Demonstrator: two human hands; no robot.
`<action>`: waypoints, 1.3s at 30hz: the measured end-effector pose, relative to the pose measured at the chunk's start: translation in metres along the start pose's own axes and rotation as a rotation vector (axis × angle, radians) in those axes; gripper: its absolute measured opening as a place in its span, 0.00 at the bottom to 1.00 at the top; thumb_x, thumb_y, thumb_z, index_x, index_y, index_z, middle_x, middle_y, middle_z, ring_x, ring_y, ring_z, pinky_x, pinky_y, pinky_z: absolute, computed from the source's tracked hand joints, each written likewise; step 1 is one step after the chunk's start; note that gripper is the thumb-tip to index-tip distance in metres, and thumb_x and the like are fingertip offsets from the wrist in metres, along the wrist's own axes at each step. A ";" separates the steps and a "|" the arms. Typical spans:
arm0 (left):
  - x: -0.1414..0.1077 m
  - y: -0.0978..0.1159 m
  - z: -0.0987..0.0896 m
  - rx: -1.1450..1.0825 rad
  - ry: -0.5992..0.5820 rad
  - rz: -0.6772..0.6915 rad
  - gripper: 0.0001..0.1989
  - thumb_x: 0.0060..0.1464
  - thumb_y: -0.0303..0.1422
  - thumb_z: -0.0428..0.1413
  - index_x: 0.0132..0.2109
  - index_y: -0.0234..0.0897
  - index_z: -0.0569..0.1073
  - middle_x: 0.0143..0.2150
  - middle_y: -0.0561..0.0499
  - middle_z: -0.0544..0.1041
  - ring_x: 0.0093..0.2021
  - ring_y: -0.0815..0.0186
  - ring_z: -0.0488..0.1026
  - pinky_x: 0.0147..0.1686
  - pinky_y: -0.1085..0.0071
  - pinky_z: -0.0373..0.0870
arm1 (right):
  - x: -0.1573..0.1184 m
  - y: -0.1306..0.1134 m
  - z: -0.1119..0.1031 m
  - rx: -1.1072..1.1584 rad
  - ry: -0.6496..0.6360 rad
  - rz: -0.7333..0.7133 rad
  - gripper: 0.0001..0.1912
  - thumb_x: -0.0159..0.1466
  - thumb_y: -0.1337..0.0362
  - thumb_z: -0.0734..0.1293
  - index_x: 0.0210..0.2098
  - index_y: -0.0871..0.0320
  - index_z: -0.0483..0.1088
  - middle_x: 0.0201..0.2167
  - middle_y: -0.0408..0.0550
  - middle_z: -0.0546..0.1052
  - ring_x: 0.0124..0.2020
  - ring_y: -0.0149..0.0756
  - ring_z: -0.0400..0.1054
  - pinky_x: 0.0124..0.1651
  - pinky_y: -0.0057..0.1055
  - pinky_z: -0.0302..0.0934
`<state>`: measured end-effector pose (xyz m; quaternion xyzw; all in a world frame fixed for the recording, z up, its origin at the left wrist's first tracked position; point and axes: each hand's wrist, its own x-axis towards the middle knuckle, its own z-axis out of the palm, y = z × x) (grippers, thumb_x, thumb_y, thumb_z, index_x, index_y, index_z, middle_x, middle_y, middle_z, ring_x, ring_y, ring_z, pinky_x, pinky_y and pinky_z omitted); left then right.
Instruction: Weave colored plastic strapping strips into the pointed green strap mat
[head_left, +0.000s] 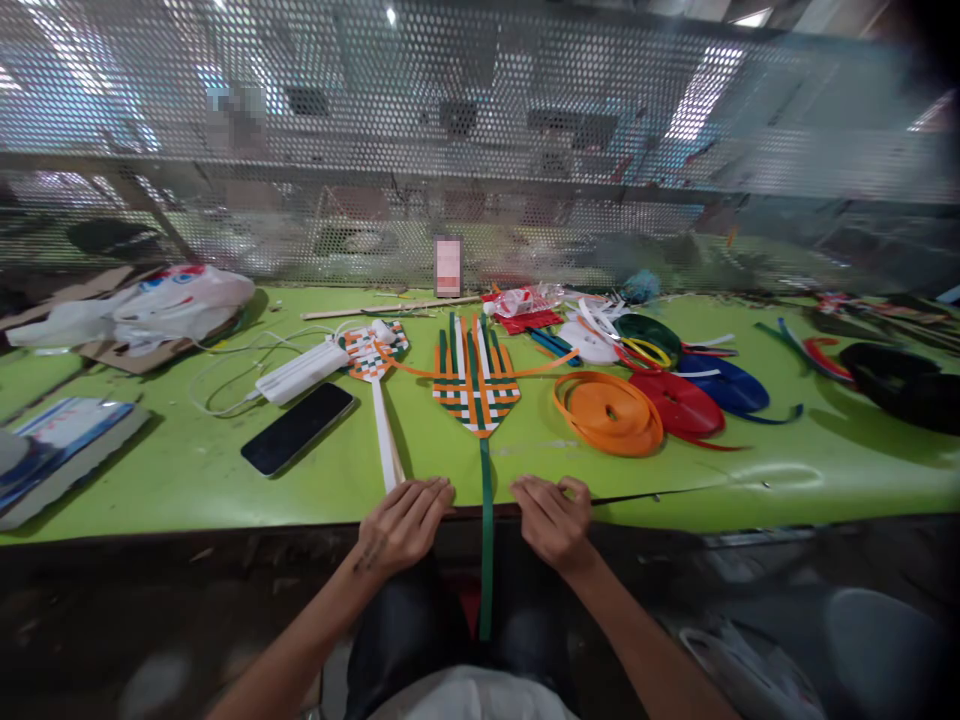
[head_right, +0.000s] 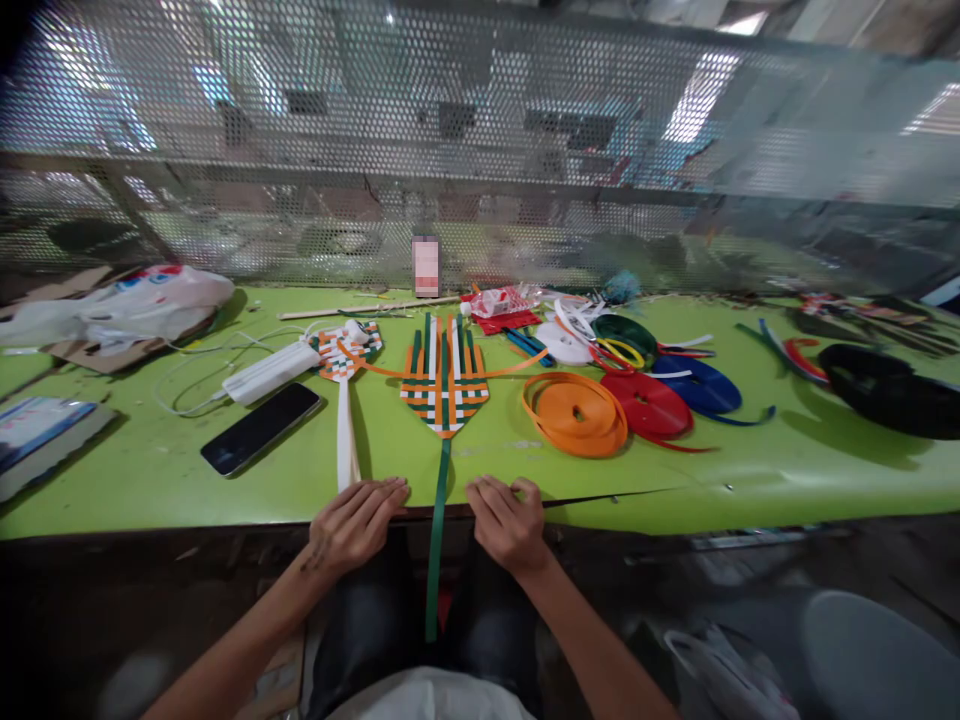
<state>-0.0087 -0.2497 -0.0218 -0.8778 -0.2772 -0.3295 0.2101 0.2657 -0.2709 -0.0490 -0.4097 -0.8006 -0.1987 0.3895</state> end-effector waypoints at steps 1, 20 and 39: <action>-0.001 0.000 0.000 -0.003 -0.003 -0.001 0.14 0.65 0.23 0.56 0.56 0.32 0.76 0.50 0.44 0.84 0.49 0.60 0.82 0.49 0.64 0.77 | 0.000 0.000 0.000 0.005 0.007 0.000 0.19 0.65 0.78 0.62 0.52 0.59 0.75 0.43 0.48 0.85 0.45 0.36 0.80 0.46 0.41 0.56; 0.047 -0.025 -0.034 -0.339 -0.257 -0.137 0.14 0.70 0.41 0.53 0.52 0.39 0.77 0.49 0.46 0.83 0.51 0.59 0.79 0.56 0.56 0.69 | 0.035 0.013 -0.047 0.289 -0.179 0.113 0.08 0.71 0.68 0.67 0.46 0.55 0.77 0.37 0.48 0.83 0.39 0.39 0.78 0.51 0.43 0.66; 0.134 -0.125 0.138 -0.177 -0.411 -0.335 0.14 0.70 0.37 0.48 0.44 0.38 0.76 0.39 0.46 0.79 0.35 0.62 0.76 0.34 0.69 0.66 | 0.163 0.123 0.097 0.053 -0.348 0.217 0.21 0.76 0.58 0.60 0.30 0.57 0.73 0.28 0.46 0.78 0.31 0.32 0.70 0.36 0.30 0.52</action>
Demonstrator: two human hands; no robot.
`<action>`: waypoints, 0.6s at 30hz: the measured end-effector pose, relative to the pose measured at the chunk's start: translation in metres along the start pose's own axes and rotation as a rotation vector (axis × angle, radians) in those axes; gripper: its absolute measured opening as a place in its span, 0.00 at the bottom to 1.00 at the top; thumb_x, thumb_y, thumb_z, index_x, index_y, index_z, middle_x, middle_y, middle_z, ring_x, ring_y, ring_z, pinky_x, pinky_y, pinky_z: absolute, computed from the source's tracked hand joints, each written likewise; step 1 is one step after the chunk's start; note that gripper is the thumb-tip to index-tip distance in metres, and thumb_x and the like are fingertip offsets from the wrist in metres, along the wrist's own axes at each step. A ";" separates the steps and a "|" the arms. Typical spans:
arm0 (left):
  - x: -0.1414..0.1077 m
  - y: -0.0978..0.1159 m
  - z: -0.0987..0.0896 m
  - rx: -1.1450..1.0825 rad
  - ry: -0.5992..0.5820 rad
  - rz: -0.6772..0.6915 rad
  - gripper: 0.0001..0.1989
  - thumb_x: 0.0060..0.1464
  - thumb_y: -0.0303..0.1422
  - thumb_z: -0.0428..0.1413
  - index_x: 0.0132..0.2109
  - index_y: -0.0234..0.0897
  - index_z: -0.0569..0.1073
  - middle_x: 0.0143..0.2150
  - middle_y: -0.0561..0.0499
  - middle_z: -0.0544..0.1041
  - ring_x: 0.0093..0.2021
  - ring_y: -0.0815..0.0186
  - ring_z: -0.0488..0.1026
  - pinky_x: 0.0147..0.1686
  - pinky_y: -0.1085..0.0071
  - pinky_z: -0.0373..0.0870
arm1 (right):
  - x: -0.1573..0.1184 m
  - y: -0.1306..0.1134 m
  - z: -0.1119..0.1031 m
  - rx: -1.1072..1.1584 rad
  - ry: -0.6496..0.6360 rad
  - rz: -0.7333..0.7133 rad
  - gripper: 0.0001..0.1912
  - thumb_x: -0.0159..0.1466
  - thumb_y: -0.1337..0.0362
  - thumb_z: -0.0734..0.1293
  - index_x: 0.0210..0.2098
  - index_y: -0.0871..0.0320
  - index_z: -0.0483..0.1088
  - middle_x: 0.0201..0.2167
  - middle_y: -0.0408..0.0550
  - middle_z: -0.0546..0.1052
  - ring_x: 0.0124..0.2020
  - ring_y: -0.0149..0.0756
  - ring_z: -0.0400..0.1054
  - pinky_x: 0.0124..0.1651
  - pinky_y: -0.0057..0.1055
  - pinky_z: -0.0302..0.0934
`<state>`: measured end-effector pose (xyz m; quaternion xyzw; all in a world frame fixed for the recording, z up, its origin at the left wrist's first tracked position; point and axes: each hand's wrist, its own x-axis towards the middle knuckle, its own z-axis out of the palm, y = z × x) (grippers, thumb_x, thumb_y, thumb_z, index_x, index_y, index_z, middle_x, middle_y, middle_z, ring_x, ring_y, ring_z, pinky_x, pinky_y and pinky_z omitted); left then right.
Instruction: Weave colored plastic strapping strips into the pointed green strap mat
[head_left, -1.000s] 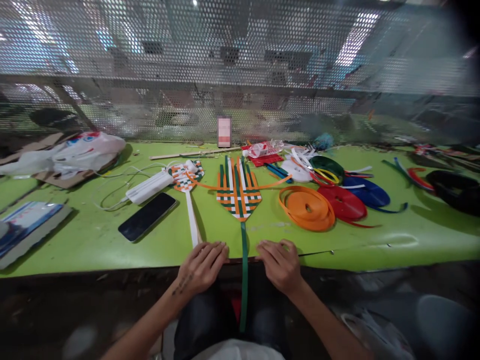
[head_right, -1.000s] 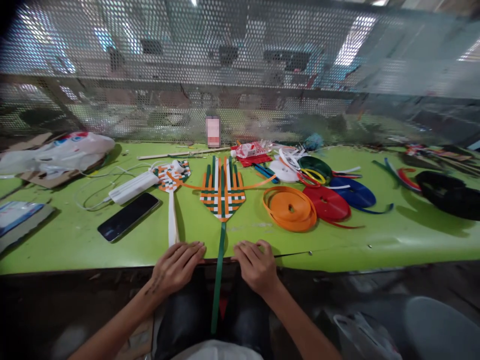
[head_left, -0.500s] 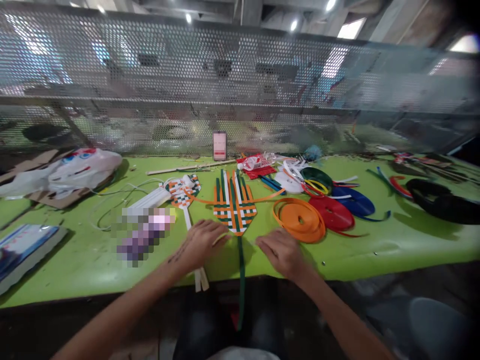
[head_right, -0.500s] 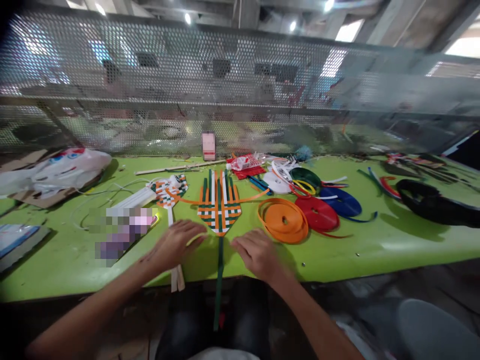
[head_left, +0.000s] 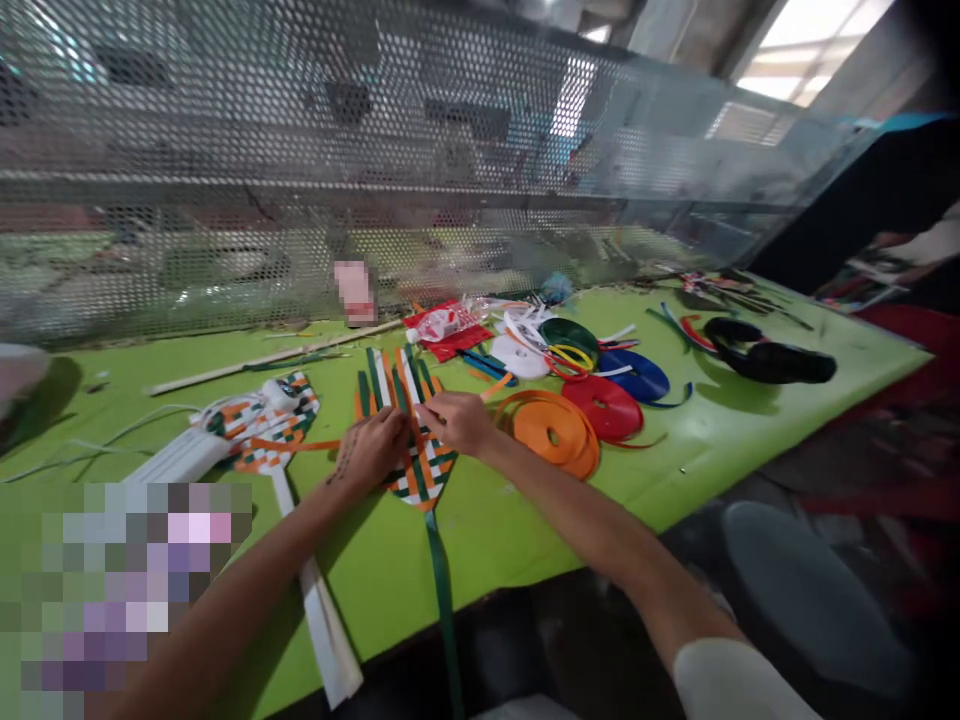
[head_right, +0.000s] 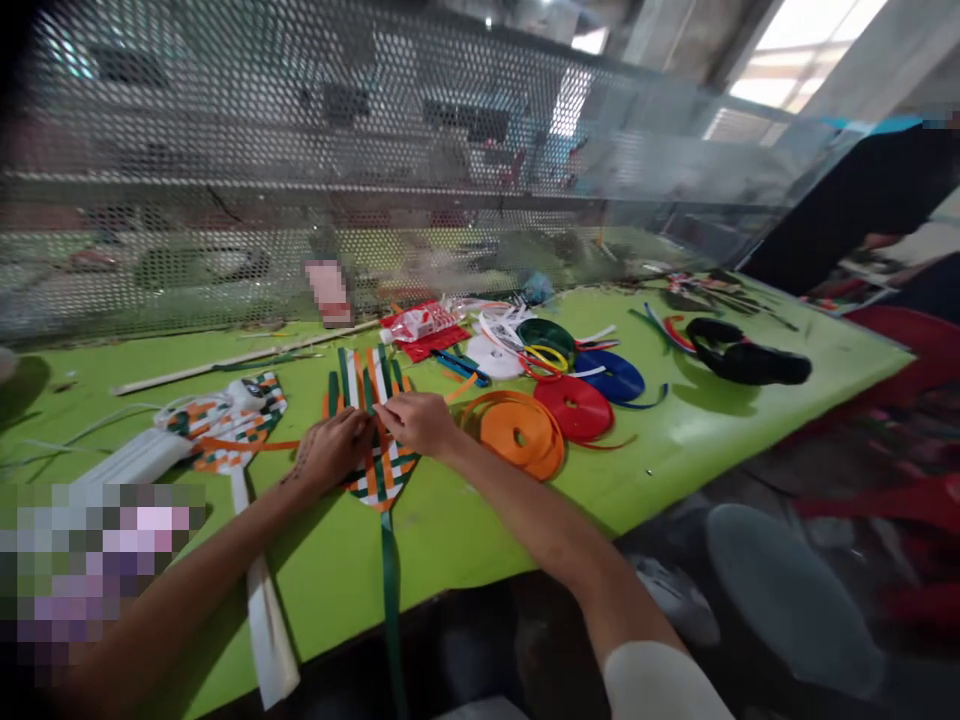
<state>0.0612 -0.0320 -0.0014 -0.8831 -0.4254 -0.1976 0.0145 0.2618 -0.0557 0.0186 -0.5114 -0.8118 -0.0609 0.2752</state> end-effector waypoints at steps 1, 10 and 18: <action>-0.001 0.000 0.000 0.004 -0.020 -0.013 0.14 0.70 0.38 0.47 0.44 0.38 0.76 0.39 0.46 0.80 0.34 0.62 0.76 0.33 0.69 0.64 | -0.002 0.001 0.001 -0.002 -0.014 -0.002 0.20 0.76 0.58 0.60 0.31 0.57 0.74 0.29 0.46 0.79 0.32 0.32 0.70 0.37 0.30 0.52; 0.002 0.001 -0.007 0.048 -0.110 -0.103 0.16 0.71 0.42 0.46 0.43 0.41 0.75 0.37 0.47 0.82 0.29 0.60 0.76 0.26 0.68 0.54 | -0.005 0.012 0.004 -0.035 -0.041 0.079 0.22 0.76 0.56 0.59 0.31 0.57 0.75 0.29 0.47 0.79 0.31 0.34 0.69 0.33 0.33 0.49; 0.006 0.003 -0.007 0.037 -0.147 -0.175 0.17 0.70 0.42 0.47 0.43 0.40 0.77 0.35 0.45 0.83 0.30 0.59 0.76 0.29 0.68 0.58 | -0.005 0.023 -0.001 0.030 -0.110 0.191 0.21 0.76 0.56 0.60 0.30 0.57 0.73 0.27 0.45 0.76 0.29 0.34 0.65 0.31 0.33 0.46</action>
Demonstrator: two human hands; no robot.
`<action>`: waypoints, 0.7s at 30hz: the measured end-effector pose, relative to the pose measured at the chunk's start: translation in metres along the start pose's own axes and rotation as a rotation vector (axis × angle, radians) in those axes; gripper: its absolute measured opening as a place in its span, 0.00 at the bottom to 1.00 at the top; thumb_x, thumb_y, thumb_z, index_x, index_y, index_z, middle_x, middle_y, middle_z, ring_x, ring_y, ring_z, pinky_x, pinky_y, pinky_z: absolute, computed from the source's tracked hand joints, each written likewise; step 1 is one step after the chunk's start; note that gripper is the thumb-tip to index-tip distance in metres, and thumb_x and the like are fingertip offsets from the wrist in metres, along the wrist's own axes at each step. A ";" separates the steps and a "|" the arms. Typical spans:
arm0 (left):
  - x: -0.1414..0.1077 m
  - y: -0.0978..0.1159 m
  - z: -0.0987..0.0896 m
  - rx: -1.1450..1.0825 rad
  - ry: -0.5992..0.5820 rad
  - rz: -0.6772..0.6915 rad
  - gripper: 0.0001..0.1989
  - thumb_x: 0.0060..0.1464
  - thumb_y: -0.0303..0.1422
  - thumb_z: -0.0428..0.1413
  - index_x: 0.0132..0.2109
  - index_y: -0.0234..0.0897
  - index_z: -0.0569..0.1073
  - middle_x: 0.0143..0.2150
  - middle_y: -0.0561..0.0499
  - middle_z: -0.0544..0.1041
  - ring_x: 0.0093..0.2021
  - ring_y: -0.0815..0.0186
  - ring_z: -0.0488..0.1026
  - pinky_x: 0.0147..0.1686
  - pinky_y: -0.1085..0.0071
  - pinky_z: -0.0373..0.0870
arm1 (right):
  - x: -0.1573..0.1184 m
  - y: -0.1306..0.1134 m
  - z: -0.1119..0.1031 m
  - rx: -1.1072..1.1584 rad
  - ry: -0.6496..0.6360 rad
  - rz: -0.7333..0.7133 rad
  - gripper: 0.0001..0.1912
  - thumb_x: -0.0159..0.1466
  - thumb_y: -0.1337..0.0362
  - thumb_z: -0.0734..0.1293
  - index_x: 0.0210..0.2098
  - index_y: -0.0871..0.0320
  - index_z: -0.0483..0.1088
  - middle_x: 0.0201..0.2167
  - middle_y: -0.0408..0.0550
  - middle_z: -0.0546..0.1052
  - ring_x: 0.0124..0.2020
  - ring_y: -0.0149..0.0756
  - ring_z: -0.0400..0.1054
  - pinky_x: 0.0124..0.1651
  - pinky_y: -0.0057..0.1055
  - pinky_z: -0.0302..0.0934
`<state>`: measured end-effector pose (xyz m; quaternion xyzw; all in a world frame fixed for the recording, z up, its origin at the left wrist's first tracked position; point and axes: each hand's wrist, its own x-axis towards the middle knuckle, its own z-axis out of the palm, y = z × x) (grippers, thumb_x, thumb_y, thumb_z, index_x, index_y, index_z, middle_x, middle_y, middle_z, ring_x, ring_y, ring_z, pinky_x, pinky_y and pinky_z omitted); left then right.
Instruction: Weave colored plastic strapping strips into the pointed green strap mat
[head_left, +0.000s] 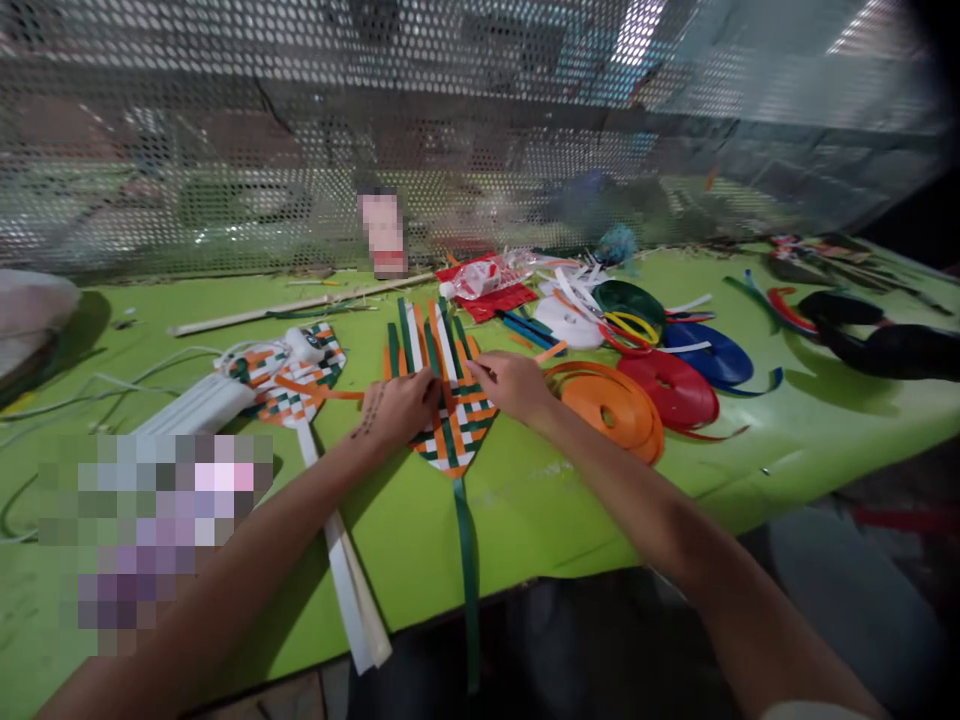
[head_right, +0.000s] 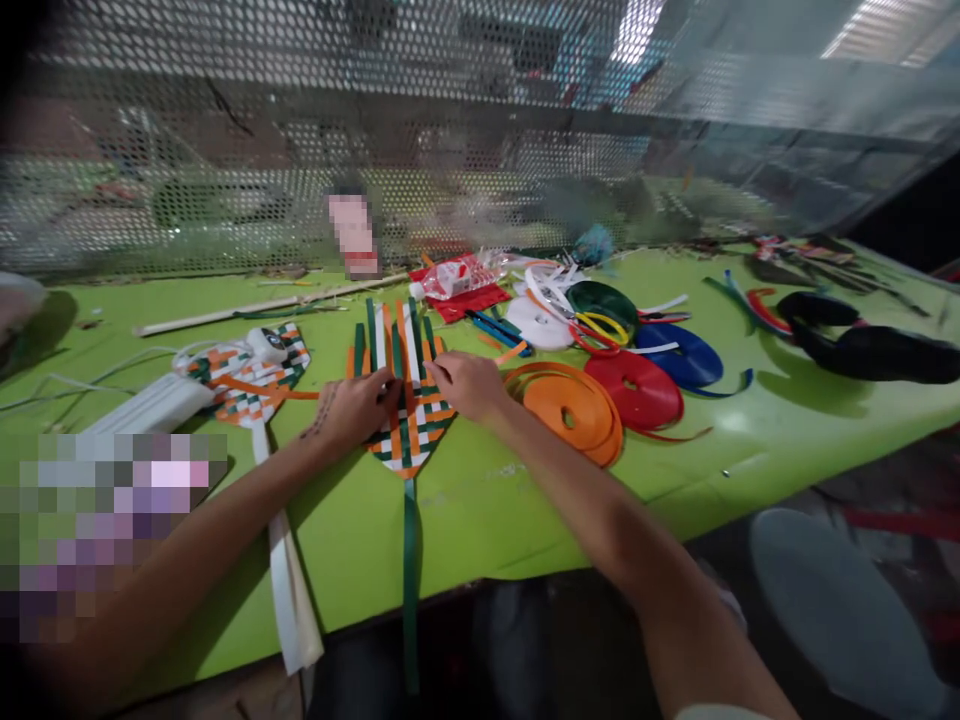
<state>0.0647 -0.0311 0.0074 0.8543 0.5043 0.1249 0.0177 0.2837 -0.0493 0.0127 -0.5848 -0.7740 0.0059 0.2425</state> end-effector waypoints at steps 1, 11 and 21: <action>0.000 0.001 0.000 -0.009 -0.001 -0.003 0.18 0.70 0.42 0.46 0.43 0.40 0.77 0.35 0.45 0.83 0.30 0.59 0.76 0.29 0.68 0.58 | 0.000 0.001 -0.001 0.016 -0.001 0.002 0.20 0.76 0.57 0.60 0.31 0.57 0.73 0.28 0.46 0.76 0.30 0.35 0.66 0.32 0.33 0.48; 0.003 0.001 0.000 -0.056 -0.006 -0.058 0.18 0.69 0.42 0.47 0.44 0.40 0.78 0.34 0.45 0.81 0.31 0.59 0.76 0.31 0.67 0.62 | 0.003 0.013 -0.004 0.114 -0.005 -0.011 0.14 0.73 0.62 0.60 0.44 0.57 0.77 0.44 0.53 0.78 0.46 0.45 0.70 0.46 0.37 0.60; 0.002 -0.001 -0.002 -0.080 0.059 -0.067 0.19 0.71 0.45 0.44 0.43 0.42 0.76 0.30 0.48 0.79 0.27 0.61 0.73 0.28 0.69 0.54 | 0.005 0.021 -0.004 0.078 0.038 0.027 0.14 0.72 0.68 0.60 0.47 0.57 0.78 0.46 0.52 0.79 0.49 0.44 0.70 0.49 0.37 0.62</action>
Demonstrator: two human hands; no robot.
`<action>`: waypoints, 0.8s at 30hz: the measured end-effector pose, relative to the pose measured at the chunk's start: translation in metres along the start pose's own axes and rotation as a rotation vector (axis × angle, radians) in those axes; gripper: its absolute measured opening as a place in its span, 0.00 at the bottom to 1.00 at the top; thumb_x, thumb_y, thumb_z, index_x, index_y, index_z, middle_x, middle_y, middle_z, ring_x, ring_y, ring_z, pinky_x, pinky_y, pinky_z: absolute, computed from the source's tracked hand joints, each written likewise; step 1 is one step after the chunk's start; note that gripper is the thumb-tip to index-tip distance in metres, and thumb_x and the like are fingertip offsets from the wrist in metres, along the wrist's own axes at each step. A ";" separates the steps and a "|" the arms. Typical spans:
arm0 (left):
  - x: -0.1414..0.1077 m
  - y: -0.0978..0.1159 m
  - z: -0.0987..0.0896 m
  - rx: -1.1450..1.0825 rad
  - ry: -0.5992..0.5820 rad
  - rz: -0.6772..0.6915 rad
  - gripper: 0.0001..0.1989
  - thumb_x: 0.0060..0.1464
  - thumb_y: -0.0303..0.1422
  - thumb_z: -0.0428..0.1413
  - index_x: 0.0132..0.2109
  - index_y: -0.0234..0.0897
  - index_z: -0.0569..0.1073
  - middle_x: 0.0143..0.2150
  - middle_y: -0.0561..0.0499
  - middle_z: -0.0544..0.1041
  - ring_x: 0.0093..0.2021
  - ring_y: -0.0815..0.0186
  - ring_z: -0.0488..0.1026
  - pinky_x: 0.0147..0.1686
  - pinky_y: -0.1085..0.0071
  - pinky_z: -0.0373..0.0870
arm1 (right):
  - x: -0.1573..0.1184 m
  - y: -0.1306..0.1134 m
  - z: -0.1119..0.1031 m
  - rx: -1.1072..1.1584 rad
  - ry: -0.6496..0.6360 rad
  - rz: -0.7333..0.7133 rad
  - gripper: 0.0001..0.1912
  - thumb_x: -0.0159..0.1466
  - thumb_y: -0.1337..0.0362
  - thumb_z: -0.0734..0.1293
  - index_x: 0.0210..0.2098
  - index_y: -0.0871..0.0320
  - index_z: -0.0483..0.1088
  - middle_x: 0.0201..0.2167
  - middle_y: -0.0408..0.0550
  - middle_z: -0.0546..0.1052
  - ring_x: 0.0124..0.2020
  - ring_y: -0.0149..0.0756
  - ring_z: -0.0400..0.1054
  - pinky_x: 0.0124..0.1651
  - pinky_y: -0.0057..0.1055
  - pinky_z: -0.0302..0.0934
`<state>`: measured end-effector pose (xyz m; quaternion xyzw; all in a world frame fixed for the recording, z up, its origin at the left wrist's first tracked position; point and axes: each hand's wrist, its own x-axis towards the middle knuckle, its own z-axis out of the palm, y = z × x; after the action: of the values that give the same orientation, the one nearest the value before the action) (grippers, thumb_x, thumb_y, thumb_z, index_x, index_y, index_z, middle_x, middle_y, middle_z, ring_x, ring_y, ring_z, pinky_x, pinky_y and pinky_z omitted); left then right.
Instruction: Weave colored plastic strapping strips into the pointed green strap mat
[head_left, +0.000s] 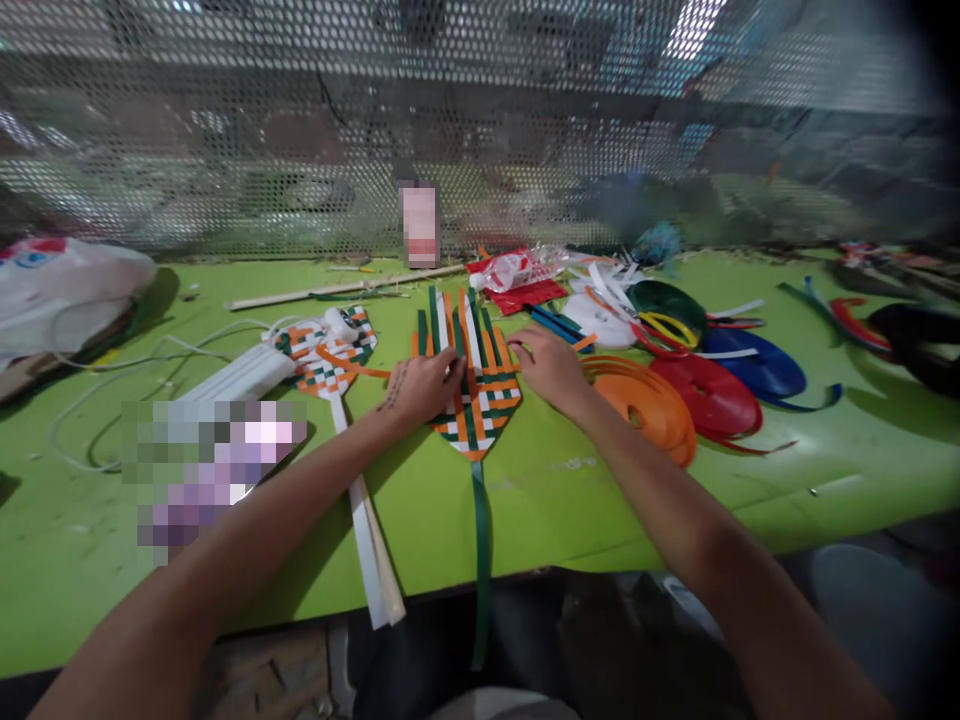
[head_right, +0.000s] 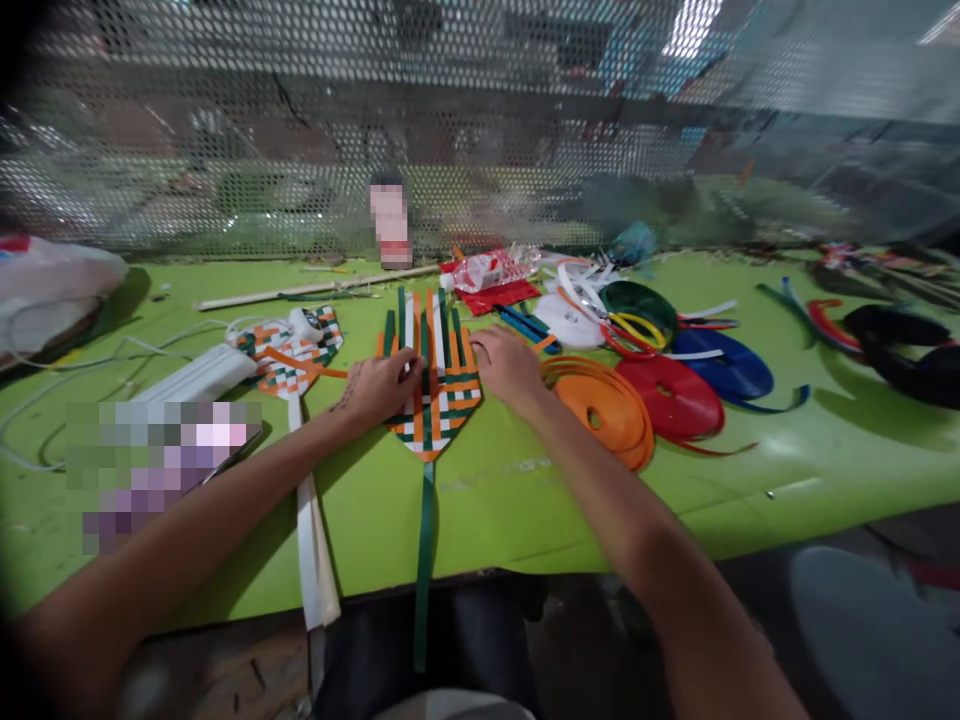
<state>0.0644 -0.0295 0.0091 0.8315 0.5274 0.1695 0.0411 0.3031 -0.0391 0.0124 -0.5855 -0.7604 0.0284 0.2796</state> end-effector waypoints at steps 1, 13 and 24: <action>0.000 -0.001 -0.001 -0.012 0.025 -0.006 0.20 0.71 0.45 0.43 0.44 0.42 0.75 0.29 0.49 0.79 0.26 0.61 0.73 0.28 0.69 0.53 | 0.001 0.002 0.000 -0.002 0.004 0.007 0.14 0.72 0.68 0.60 0.46 0.57 0.78 0.46 0.52 0.79 0.49 0.44 0.70 0.49 0.37 0.61; 0.001 -0.035 -0.016 0.212 0.237 0.291 0.22 0.70 0.49 0.46 0.44 0.38 0.76 0.40 0.42 0.79 0.42 0.54 0.73 0.43 0.60 0.60 | 0.001 0.000 0.006 0.037 -0.146 -0.092 0.19 0.61 0.50 0.76 0.44 0.56 0.77 0.46 0.53 0.76 0.52 0.50 0.67 0.56 0.43 0.61; -0.001 -0.032 -0.005 0.240 0.148 0.380 0.27 0.65 0.56 0.50 0.36 0.36 0.76 0.38 0.43 0.74 0.43 0.54 0.69 0.48 0.56 0.60 | 0.002 0.009 0.020 0.130 -0.242 -0.006 0.23 0.54 0.47 0.79 0.36 0.55 0.72 0.40 0.50 0.74 0.45 0.46 0.67 0.46 0.38 0.63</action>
<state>0.0354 -0.0166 0.0058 0.9001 0.3793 0.1709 -0.1295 0.3013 -0.0291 -0.0066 -0.5561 -0.7870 0.1472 0.2231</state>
